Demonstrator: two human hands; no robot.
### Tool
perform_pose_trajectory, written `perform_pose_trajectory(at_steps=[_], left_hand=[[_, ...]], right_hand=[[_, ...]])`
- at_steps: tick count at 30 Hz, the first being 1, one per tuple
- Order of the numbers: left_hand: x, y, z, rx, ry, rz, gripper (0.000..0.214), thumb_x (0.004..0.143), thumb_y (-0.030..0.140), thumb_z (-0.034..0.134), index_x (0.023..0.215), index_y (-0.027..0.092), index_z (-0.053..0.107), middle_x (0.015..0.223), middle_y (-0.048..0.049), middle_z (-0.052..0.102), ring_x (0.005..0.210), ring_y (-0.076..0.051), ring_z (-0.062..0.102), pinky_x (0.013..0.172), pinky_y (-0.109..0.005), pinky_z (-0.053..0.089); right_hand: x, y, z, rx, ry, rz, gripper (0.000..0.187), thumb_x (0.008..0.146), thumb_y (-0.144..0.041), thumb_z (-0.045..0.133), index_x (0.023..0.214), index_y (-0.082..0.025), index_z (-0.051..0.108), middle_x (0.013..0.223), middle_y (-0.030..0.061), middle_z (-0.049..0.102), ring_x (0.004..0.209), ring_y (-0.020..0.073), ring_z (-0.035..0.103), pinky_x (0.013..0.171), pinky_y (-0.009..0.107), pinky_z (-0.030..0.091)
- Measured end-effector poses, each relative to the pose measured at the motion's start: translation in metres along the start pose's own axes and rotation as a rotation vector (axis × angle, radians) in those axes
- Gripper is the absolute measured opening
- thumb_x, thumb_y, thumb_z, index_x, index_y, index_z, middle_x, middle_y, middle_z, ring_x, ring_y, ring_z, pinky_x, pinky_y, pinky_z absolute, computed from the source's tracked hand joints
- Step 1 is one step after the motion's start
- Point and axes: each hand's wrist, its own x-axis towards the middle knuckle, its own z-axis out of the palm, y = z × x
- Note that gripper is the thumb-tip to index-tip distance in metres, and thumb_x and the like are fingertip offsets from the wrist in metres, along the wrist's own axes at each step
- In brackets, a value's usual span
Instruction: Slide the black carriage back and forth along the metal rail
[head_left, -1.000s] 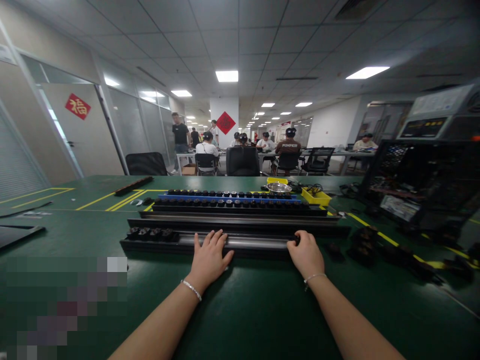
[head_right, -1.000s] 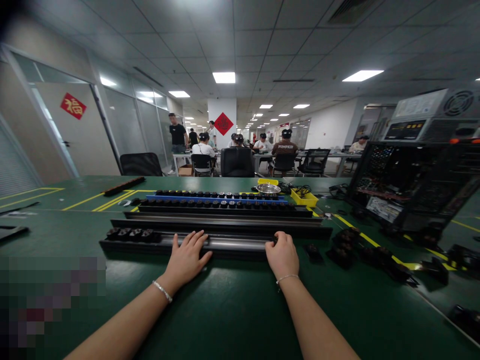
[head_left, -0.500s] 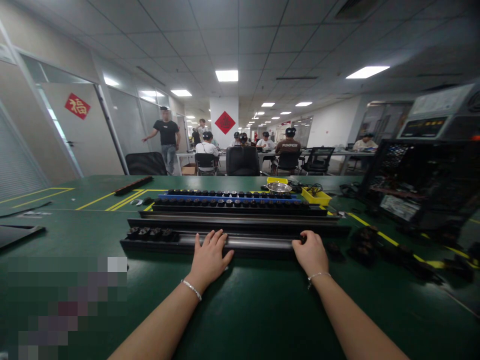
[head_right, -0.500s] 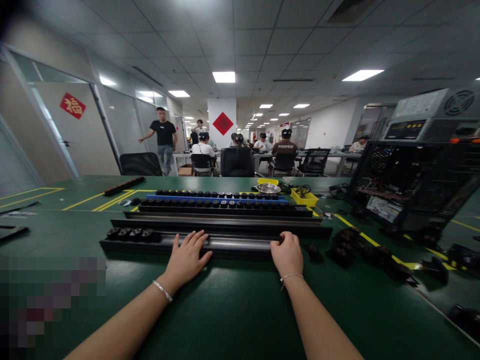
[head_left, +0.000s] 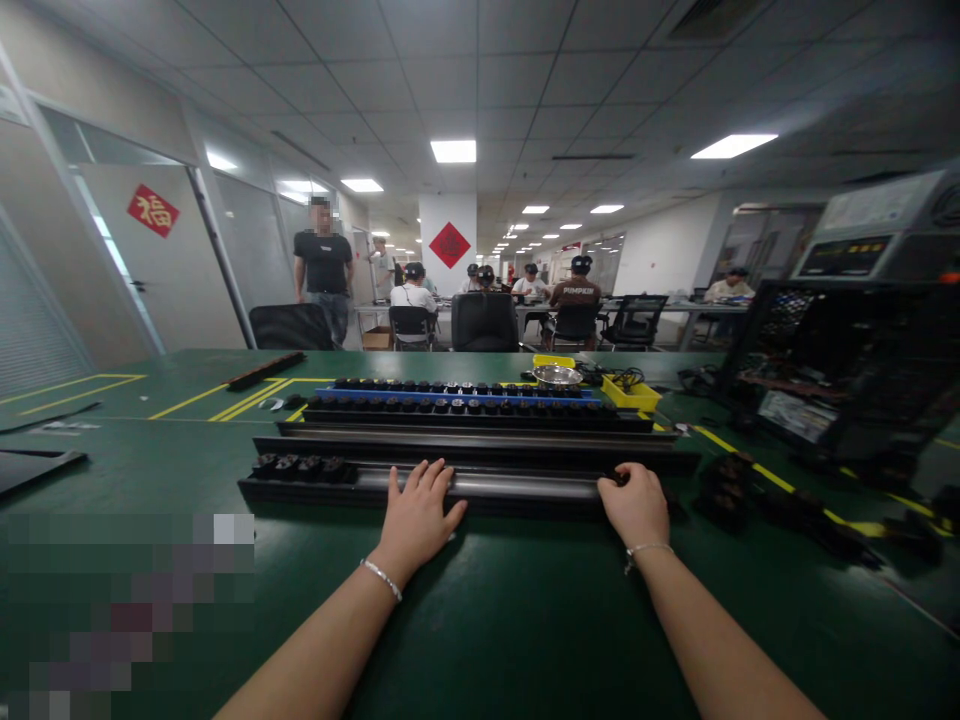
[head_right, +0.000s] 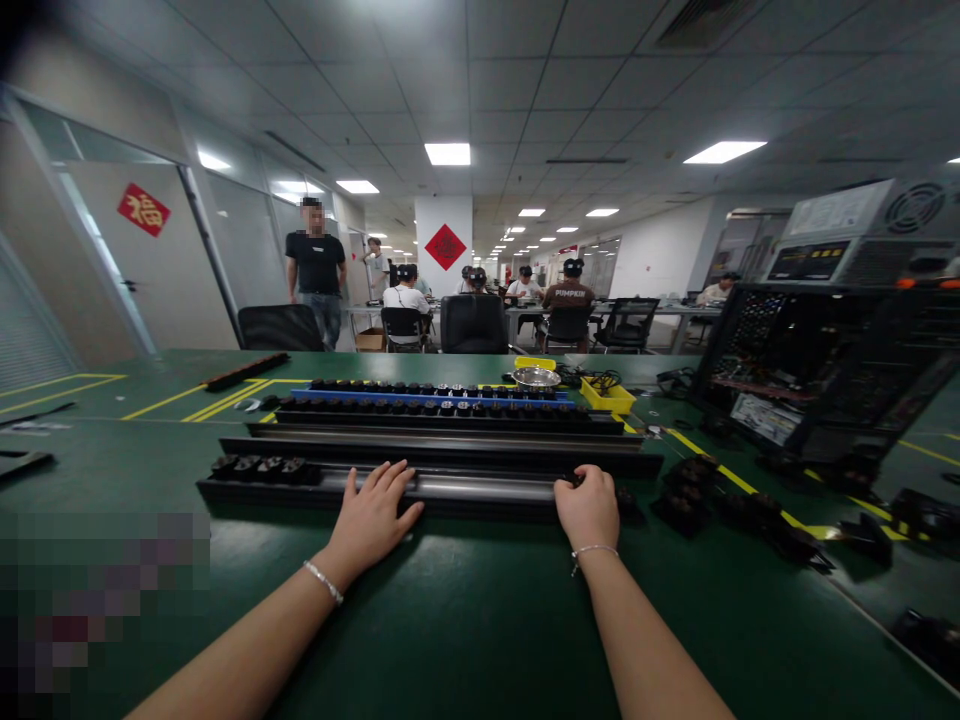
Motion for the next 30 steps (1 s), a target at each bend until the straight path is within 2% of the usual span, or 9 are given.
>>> perform_pose_trajectory(at_steps=[7, 14, 18, 20, 23, 25, 28, 30], left_hand=[[0.001, -0.001, -0.001, 0.010, 0.006, -0.001, 0.045, 0.086, 0.049, 0.040, 0.124, 0.028, 0.050, 0.135, -0.0047, 0.048, 0.126, -0.027, 0.038, 0.106, -0.058, 0.013], [0.003, -0.010, -0.003, -0.030, 0.032, -0.001, 0.039, 0.090, 0.043, 0.034, 0.121, 0.028, 0.052, 0.130, -0.0031, 0.052, 0.124, -0.024, 0.040, 0.106, -0.055, 0.019], [0.006, -0.029, -0.006, 0.018, 0.129, -0.063, 0.039, 0.089, 0.039, 0.037, 0.121, 0.024, 0.053, 0.131, -0.0057, 0.051, 0.127, -0.024, 0.036, 0.106, -0.052, 0.020], [0.008, -0.042, -0.010, 0.082, 0.208, -0.148, 0.039, 0.086, 0.036, 0.041, 0.120, 0.021, 0.053, 0.136, -0.0074, 0.045, 0.130, -0.027, 0.030, 0.107, -0.052, 0.019], [0.009, -0.065, -0.019, 0.163, 0.288, -0.366, 0.043, 0.084, 0.032, 0.043, 0.123, 0.017, 0.050, 0.142, -0.0109, 0.037, 0.133, -0.029, 0.023, 0.107, -0.051, 0.019], [0.008, -0.078, -0.023, 0.181, 0.304, -0.454, 0.049, 0.083, 0.031, 0.043, 0.128, 0.013, 0.044, 0.144, -0.0128, 0.032, 0.135, -0.029, 0.019, 0.107, -0.051, 0.019], [0.004, -0.091, -0.021, 0.183, 0.315, -0.538, 0.054, 0.084, 0.032, 0.040, 0.132, 0.008, 0.037, 0.144, -0.0156, 0.031, 0.135, -0.029, 0.018, 0.107, -0.052, 0.018], [0.001, -0.096, -0.016, 0.174, 0.271, -0.553, 0.053, 0.084, 0.033, 0.038, 0.130, 0.007, 0.039, 0.142, -0.0161, 0.034, 0.134, -0.030, 0.020, 0.107, -0.053, 0.019]], right_hand=[[0.013, 0.020, 0.001, -0.027, -0.037, 0.086, 0.038, 0.067, -0.032, 0.047, 0.098, -0.014, 0.059, 0.102, 0.0140, 0.057, 0.091, 0.0250, 0.055, 0.079, 0.034, 0.043], [0.021, 0.034, -0.002, -0.097, -0.131, 0.191, 0.039, 0.069, -0.032, 0.046, 0.102, -0.016, 0.061, 0.113, 0.0134, 0.053, 0.093, 0.0241, 0.056, 0.081, 0.035, 0.044], [0.020, 0.040, -0.001, -0.122, -0.117, 0.178, 0.040, 0.070, -0.030, 0.044, 0.104, -0.018, 0.061, 0.115, 0.0123, 0.053, 0.099, 0.0254, 0.054, 0.083, 0.036, 0.044], [0.019, 0.043, -0.001, -0.139, -0.096, 0.166, 0.040, 0.070, -0.030, 0.045, 0.104, -0.019, 0.062, 0.116, 0.0123, 0.054, 0.102, 0.0272, 0.053, 0.085, 0.038, 0.044], [0.017, 0.042, -0.002, -0.156, -0.037, 0.118, 0.040, 0.071, -0.029, 0.044, 0.104, -0.017, 0.063, 0.120, 0.0138, 0.052, 0.108, 0.0313, 0.049, 0.088, 0.043, 0.042], [0.015, 0.037, -0.002, -0.157, 0.066, 0.050, 0.041, 0.072, -0.029, 0.042, 0.105, -0.014, 0.062, 0.123, 0.0152, 0.050, 0.115, 0.0332, 0.043, 0.094, 0.045, 0.037], [0.010, 0.023, 0.000, -0.119, 0.205, -0.160, 0.043, 0.076, -0.025, 0.037, 0.109, -0.012, 0.060, 0.125, 0.0146, 0.050, 0.123, 0.0290, 0.035, 0.103, 0.044, 0.029], [0.003, 0.010, 0.004, -0.086, 0.177, -0.342, 0.044, 0.079, -0.025, 0.035, 0.114, -0.012, 0.058, 0.126, 0.0129, 0.050, 0.125, 0.0248, 0.034, 0.105, 0.041, 0.027]])
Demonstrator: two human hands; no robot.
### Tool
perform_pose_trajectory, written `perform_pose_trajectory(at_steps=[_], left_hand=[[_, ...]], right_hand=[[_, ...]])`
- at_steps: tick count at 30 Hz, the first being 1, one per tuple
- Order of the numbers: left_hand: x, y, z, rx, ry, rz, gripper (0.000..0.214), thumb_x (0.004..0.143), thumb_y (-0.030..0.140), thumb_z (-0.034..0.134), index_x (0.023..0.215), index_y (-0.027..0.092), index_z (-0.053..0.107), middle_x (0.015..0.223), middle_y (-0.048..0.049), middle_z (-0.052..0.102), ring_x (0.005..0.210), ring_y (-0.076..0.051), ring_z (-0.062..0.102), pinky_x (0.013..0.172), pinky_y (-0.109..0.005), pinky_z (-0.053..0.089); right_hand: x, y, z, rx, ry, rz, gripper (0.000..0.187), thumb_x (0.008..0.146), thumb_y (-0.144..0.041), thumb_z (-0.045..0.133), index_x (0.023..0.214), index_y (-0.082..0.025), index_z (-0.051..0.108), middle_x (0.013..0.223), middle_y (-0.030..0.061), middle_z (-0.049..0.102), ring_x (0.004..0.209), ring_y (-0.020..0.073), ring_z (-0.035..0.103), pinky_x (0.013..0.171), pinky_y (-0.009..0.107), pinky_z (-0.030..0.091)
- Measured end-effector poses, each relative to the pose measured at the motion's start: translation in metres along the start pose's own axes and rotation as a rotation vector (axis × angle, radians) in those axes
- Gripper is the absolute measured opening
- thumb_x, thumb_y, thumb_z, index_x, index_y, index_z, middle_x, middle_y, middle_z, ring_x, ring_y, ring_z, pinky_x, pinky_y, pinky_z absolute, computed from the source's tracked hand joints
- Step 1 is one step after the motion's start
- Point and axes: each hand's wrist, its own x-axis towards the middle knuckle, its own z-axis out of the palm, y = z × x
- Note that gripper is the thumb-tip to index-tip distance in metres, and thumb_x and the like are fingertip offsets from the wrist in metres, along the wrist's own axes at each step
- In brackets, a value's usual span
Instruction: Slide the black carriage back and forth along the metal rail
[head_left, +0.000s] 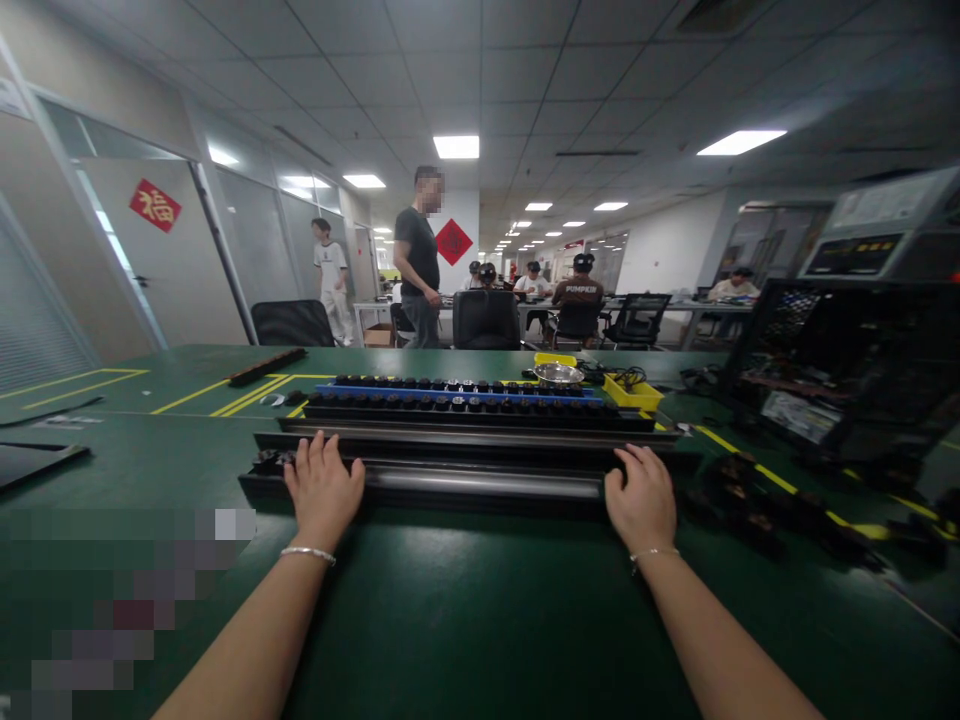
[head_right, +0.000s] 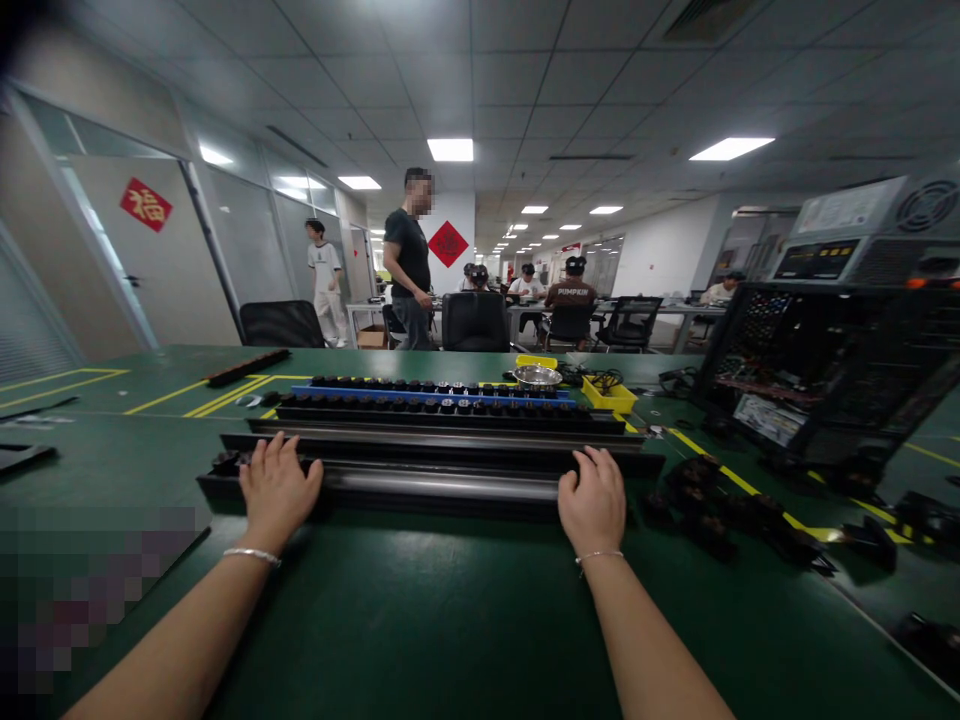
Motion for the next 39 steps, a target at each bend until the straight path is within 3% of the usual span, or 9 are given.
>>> perform_pose_trajectory(at_steps=[4, 7, 9, 16, 24, 29, 39], left_hand=[[-0.002, -0.002, 0.008, 0.023, -0.091, -0.022, 0.049, 0.085, 0.036, 0.035, 0.124, 0.009, 0.048, 0.143, -0.0173, 0.031, 0.134, -0.033, 0.020, 0.104, -0.057, 0.022], [-0.003, 0.000, 0.010, 0.016, -0.129, -0.042, 0.049, 0.085, 0.035, 0.033, 0.124, 0.010, 0.048, 0.140, -0.0170, 0.036, 0.133, -0.034, 0.022, 0.103, -0.058, 0.022], [-0.003, 0.001, 0.009, 0.007, -0.139, -0.036, 0.049, 0.084, 0.033, 0.033, 0.124, 0.008, 0.047, 0.137, -0.0168, 0.041, 0.133, -0.034, 0.022, 0.104, -0.058, 0.021], [-0.005, 0.006, 0.006, -0.018, -0.140, -0.015, 0.049, 0.083, 0.029, 0.035, 0.125, 0.006, 0.046, 0.133, -0.0182, 0.046, 0.132, -0.033, 0.026, 0.103, -0.060, 0.021], [-0.007, 0.012, 0.002, -0.050, -0.160, 0.026, 0.045, 0.084, 0.021, 0.033, 0.127, 0.010, 0.043, 0.128, -0.0174, 0.051, 0.118, -0.027, 0.046, 0.104, -0.058, 0.019], [-0.006, 0.013, 0.001, -0.018, -0.162, 0.053, 0.044, 0.083, 0.020, 0.034, 0.124, 0.010, 0.047, 0.122, -0.0161, 0.055, 0.108, -0.027, 0.053, 0.099, -0.048, 0.032], [-0.002, 0.011, 0.004, 0.015, -0.138, 0.089, 0.042, 0.081, 0.017, 0.036, 0.119, 0.009, 0.052, 0.111, -0.0141, 0.061, 0.097, -0.026, 0.059, 0.087, -0.037, 0.041]], right_hand=[[-0.010, -0.024, 0.003, 0.005, -0.231, -0.255, 0.049, 0.085, -0.032, 0.031, 0.126, -0.014, 0.049, 0.135, 0.0096, 0.045, 0.129, 0.0211, 0.030, 0.106, 0.039, 0.025], [-0.015, -0.032, 0.002, -0.064, -0.430, -0.309, 0.049, 0.089, -0.038, 0.025, 0.127, -0.021, 0.050, 0.134, 0.0048, 0.048, 0.128, 0.0198, 0.035, 0.106, 0.042, 0.022], [-0.014, -0.033, 0.000, -0.097, -0.488, -0.305, 0.050, 0.090, -0.040, 0.022, 0.128, -0.022, 0.049, 0.135, 0.0031, 0.048, 0.127, 0.0196, 0.035, 0.106, 0.043, 0.022], [-0.012, -0.035, -0.004, -0.121, -0.511, -0.290, 0.050, 0.090, -0.042, 0.023, 0.129, -0.024, 0.047, 0.136, 0.0028, 0.046, 0.128, 0.0196, 0.035, 0.105, 0.043, 0.022], [-0.012, -0.034, -0.002, -0.111, -0.490, -0.293, 0.048, 0.090, -0.041, 0.024, 0.128, -0.026, 0.049, 0.134, 0.0027, 0.048, 0.126, 0.0193, 0.037, 0.104, 0.043, 0.023], [-0.012, -0.034, -0.002, -0.109, -0.499, -0.297, 0.049, 0.090, -0.041, 0.023, 0.128, -0.025, 0.049, 0.134, 0.0026, 0.048, 0.126, 0.0192, 0.037, 0.104, 0.042, 0.024], [-0.012, -0.034, -0.003, -0.110, -0.505, -0.293, 0.049, 0.090, -0.041, 0.023, 0.128, -0.024, 0.049, 0.134, 0.0020, 0.048, 0.126, 0.0192, 0.037, 0.103, 0.041, 0.024]])
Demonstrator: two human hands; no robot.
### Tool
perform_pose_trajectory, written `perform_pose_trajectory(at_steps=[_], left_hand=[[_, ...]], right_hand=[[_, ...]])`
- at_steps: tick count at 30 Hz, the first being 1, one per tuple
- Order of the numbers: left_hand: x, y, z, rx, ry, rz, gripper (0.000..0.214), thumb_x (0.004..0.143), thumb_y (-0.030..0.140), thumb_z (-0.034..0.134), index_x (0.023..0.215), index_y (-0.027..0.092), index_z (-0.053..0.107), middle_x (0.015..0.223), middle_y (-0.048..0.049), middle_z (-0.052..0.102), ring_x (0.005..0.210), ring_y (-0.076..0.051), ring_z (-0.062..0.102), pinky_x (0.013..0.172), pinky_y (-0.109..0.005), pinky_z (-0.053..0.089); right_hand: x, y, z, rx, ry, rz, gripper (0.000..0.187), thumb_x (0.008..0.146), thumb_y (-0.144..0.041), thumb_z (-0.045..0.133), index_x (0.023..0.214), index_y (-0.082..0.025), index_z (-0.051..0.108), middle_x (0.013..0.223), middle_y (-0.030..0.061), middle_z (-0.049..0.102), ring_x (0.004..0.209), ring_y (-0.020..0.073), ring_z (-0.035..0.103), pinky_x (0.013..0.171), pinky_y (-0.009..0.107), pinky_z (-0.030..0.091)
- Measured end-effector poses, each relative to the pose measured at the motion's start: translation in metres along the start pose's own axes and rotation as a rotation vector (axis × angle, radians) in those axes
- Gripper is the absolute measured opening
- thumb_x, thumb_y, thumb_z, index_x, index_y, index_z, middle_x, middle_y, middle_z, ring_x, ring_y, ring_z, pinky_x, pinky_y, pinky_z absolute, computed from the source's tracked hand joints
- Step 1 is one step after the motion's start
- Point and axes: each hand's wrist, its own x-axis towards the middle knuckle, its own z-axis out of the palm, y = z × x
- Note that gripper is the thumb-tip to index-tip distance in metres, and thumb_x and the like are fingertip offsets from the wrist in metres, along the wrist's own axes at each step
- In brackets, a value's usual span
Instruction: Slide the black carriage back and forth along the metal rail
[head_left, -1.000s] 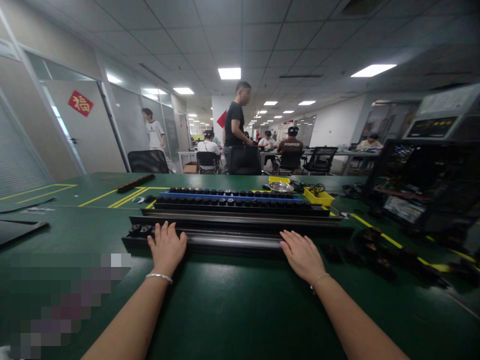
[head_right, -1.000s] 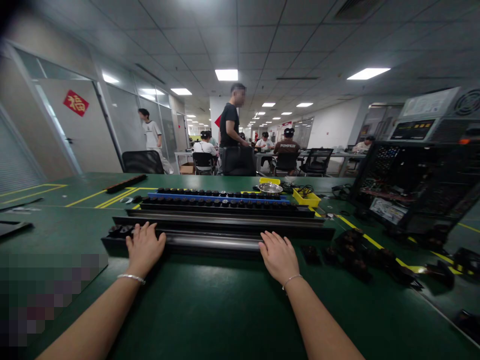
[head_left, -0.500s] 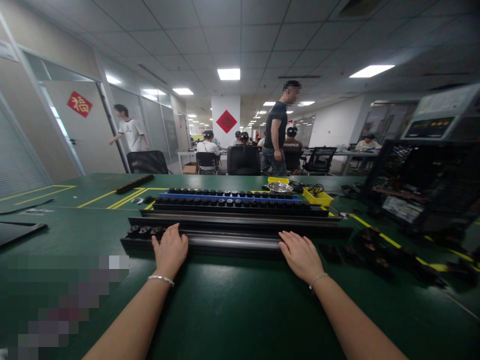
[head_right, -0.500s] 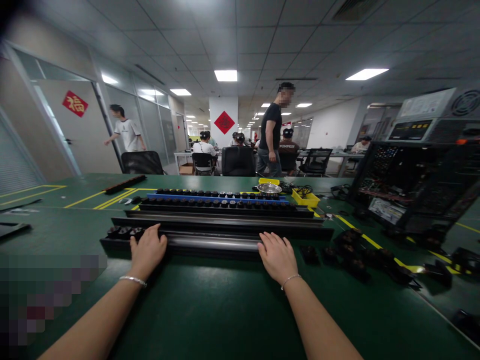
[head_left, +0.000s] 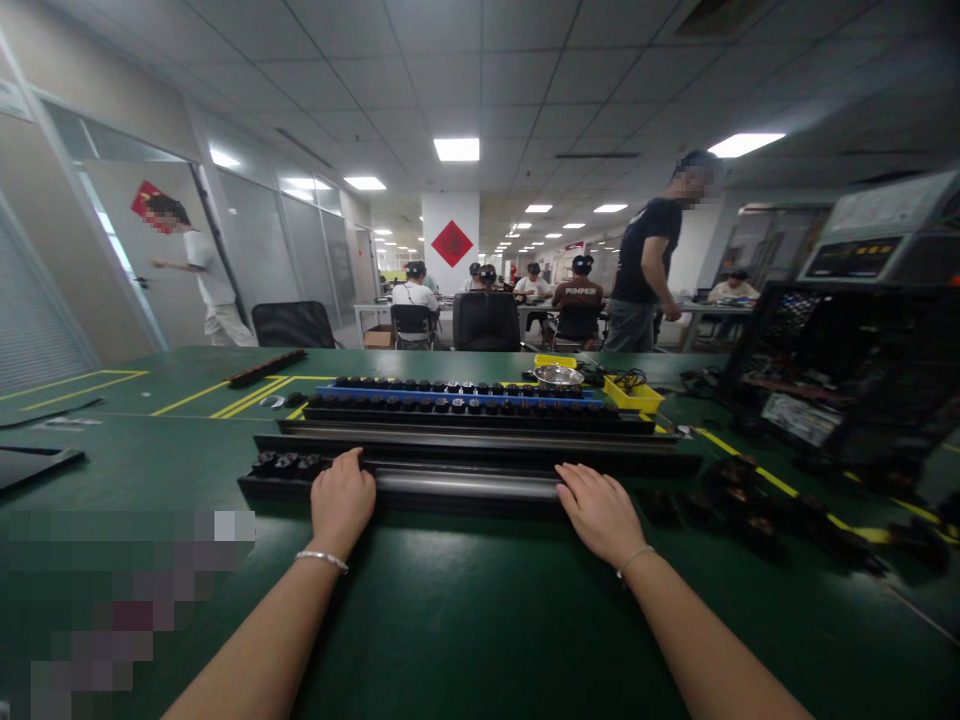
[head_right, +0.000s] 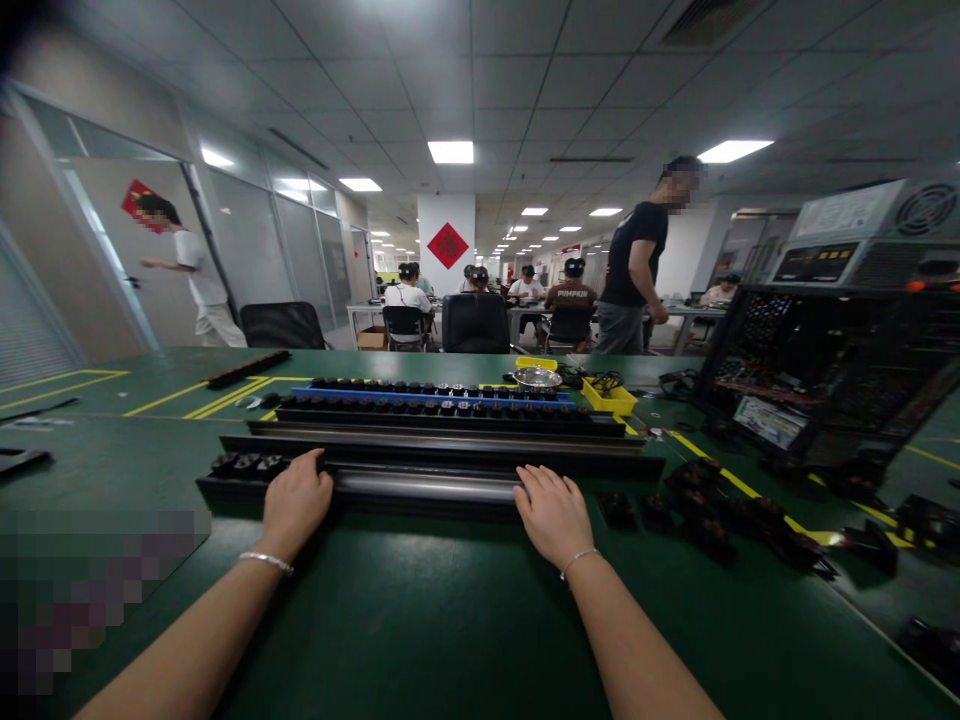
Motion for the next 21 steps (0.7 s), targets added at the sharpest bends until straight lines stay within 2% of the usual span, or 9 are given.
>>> perform_pose_trajectory(at_steps=[9, 16, 21], left_hand=[[0.0014, -0.0003, -0.0009, -0.026, -0.017, -0.017, 0.041, 0.082, 0.017, 0.033, 0.118, 0.010, 0.051, 0.113, -0.0132, 0.061, 0.099, -0.024, 0.058, 0.087, -0.034, 0.041], [-0.0019, 0.0028, -0.0036, -0.021, -0.006, -0.155, 0.045, 0.081, 0.026, 0.037, 0.121, 0.008, 0.046, 0.114, -0.0176, 0.057, 0.106, -0.029, 0.053, 0.096, -0.046, 0.032], [-0.0019, 0.0017, -0.0036, -0.036, -0.024, -0.186, 0.045, 0.082, 0.026, 0.036, 0.123, 0.009, 0.043, 0.111, -0.0172, 0.059, 0.103, -0.028, 0.054, 0.097, -0.047, 0.030]], right_hand=[[-0.0004, 0.0004, -0.0003, 0.003, -0.012, -0.005, 0.051, 0.090, -0.042, 0.021, 0.129, -0.024, 0.048, 0.135, 0.0028, 0.047, 0.126, 0.0198, 0.037, 0.103, 0.041, 0.024], [-0.0001, -0.0001, -0.0012, -0.001, -0.012, -0.007, 0.050, 0.090, -0.041, 0.022, 0.129, -0.023, 0.047, 0.134, 0.0024, 0.048, 0.126, 0.0193, 0.037, 0.103, 0.041, 0.025], [0.0000, 0.0004, 0.0002, -0.007, 0.001, -0.011, 0.050, 0.090, -0.041, 0.022, 0.129, -0.023, 0.048, 0.134, 0.0022, 0.048, 0.125, 0.0190, 0.038, 0.103, 0.041, 0.024]])
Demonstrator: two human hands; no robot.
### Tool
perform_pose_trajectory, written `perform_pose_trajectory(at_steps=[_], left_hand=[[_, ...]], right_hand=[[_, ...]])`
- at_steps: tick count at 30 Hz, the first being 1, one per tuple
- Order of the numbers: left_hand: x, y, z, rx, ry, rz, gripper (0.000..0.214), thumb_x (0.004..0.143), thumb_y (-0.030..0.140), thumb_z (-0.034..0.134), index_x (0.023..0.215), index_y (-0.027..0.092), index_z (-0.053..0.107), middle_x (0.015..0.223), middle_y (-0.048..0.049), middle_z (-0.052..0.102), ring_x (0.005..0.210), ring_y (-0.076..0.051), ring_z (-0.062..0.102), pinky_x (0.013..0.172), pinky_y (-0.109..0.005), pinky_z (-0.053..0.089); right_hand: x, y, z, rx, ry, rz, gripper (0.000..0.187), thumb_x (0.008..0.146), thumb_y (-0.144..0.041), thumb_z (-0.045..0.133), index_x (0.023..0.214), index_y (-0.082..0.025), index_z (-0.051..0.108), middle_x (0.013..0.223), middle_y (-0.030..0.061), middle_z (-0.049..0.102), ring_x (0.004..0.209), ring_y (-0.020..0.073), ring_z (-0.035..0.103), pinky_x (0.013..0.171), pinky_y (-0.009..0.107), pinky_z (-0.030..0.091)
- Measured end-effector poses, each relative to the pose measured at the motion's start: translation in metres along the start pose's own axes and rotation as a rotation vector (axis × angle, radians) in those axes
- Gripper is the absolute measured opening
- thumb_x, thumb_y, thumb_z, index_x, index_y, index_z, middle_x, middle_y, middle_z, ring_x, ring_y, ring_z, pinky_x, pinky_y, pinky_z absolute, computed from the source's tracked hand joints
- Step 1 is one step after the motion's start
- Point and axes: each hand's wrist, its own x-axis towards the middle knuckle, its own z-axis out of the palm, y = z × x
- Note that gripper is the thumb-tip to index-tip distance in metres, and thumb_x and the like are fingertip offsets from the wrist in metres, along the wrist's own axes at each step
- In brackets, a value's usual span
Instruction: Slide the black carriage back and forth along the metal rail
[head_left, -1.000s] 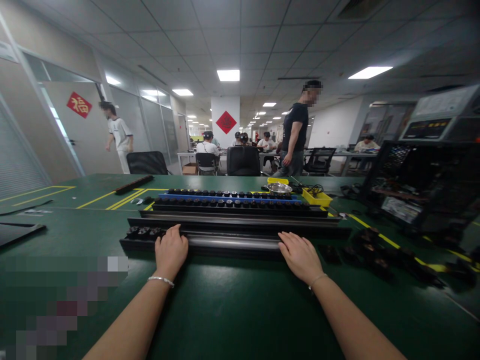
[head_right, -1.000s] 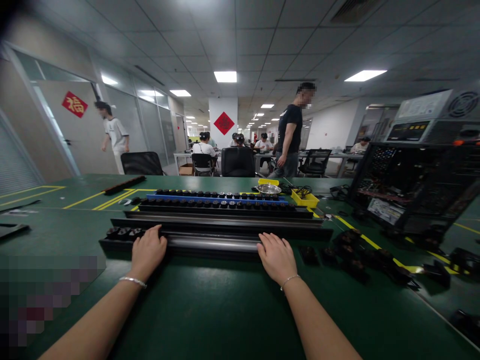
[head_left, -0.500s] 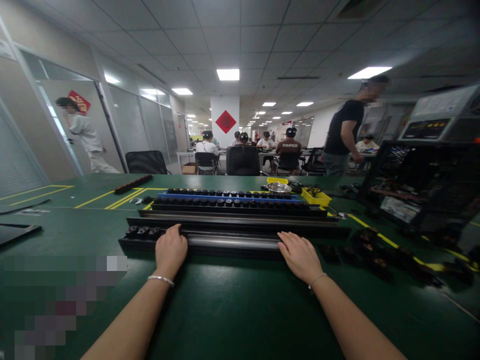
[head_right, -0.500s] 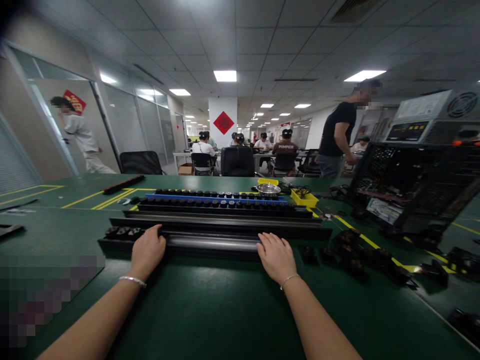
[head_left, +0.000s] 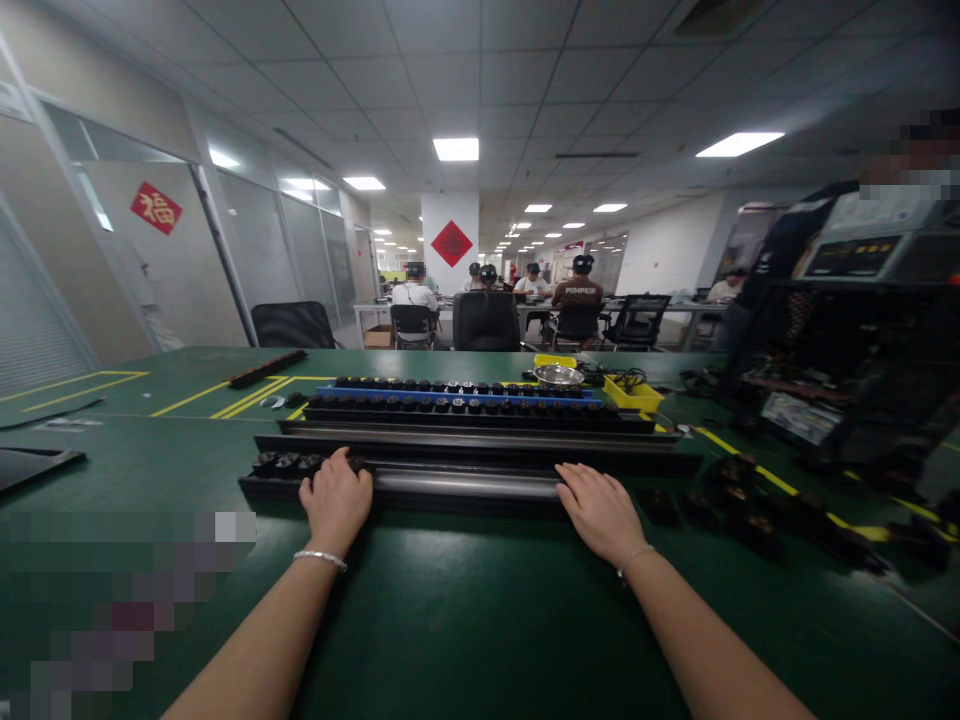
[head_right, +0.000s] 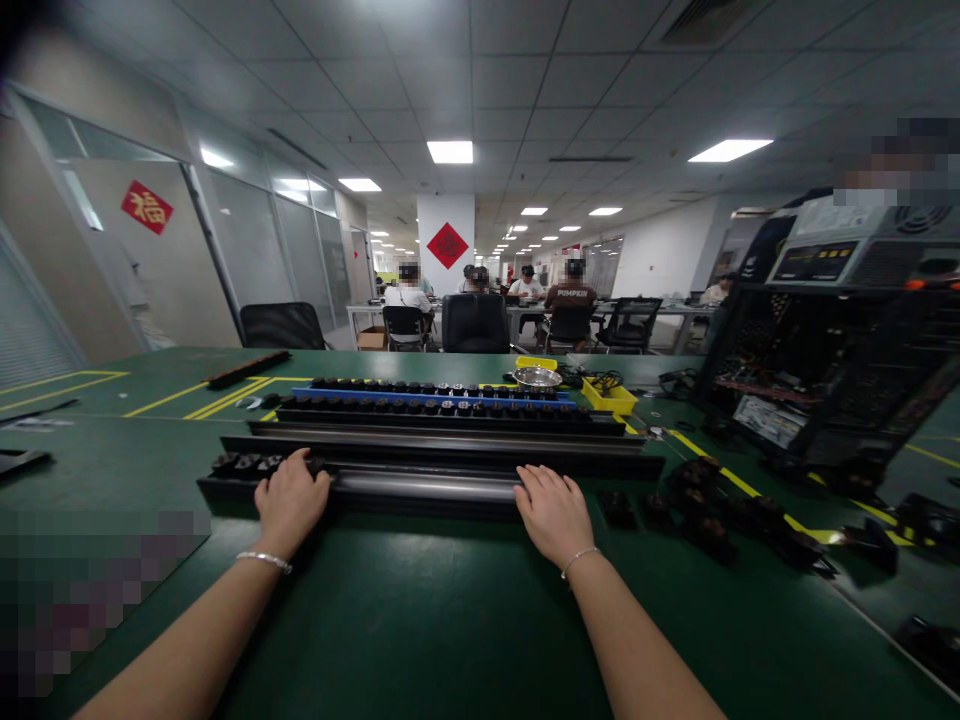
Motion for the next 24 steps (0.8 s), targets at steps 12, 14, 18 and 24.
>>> perform_pose_trajectory(at_steps=[12, 14, 18, 24], left_hand=[[-0.003, 0.005, 0.000, -0.056, 0.002, 0.018, 0.045, 0.082, 0.027, 0.038, 0.123, 0.010, 0.042, 0.113, -0.0165, 0.059, 0.103, -0.028, 0.055, 0.099, -0.049, 0.027], [-0.003, 0.005, 0.000, -0.063, -0.003, 0.023, 0.046, 0.081, 0.028, 0.039, 0.123, 0.009, 0.042, 0.112, -0.0165, 0.059, 0.103, -0.028, 0.055, 0.099, -0.050, 0.027], [-0.005, 0.008, 0.000, -0.074, -0.016, 0.045, 0.046, 0.081, 0.028, 0.040, 0.123, 0.010, 0.042, 0.112, -0.0161, 0.060, 0.105, -0.028, 0.055, 0.100, -0.050, 0.026], [-0.007, 0.012, 0.000, -0.110, -0.031, 0.064, 0.047, 0.080, 0.029, 0.042, 0.123, 0.011, 0.042, 0.110, -0.0141, 0.062, 0.106, -0.028, 0.055, 0.101, -0.050, 0.025]], right_hand=[[0.001, 0.001, 0.001, -0.011, -0.005, 0.000, 0.050, 0.090, -0.042, 0.021, 0.129, -0.024, 0.048, 0.134, 0.0026, 0.048, 0.125, 0.0189, 0.038, 0.102, 0.041, 0.025], [0.001, 0.001, 0.002, -0.009, -0.008, 0.000, 0.050, 0.090, -0.042, 0.021, 0.129, -0.024, 0.048, 0.134, 0.0026, 0.048, 0.125, 0.0188, 0.038, 0.102, 0.041, 0.025], [0.001, 0.002, 0.003, -0.006, -0.007, 0.001, 0.050, 0.090, -0.043, 0.021, 0.129, -0.025, 0.048, 0.134, 0.0027, 0.048, 0.125, 0.0191, 0.037, 0.102, 0.041, 0.025], [0.001, 0.001, 0.001, -0.010, -0.008, -0.001, 0.050, 0.090, -0.042, 0.022, 0.129, -0.025, 0.048, 0.134, 0.0034, 0.049, 0.125, 0.0192, 0.038, 0.102, 0.041, 0.025]])
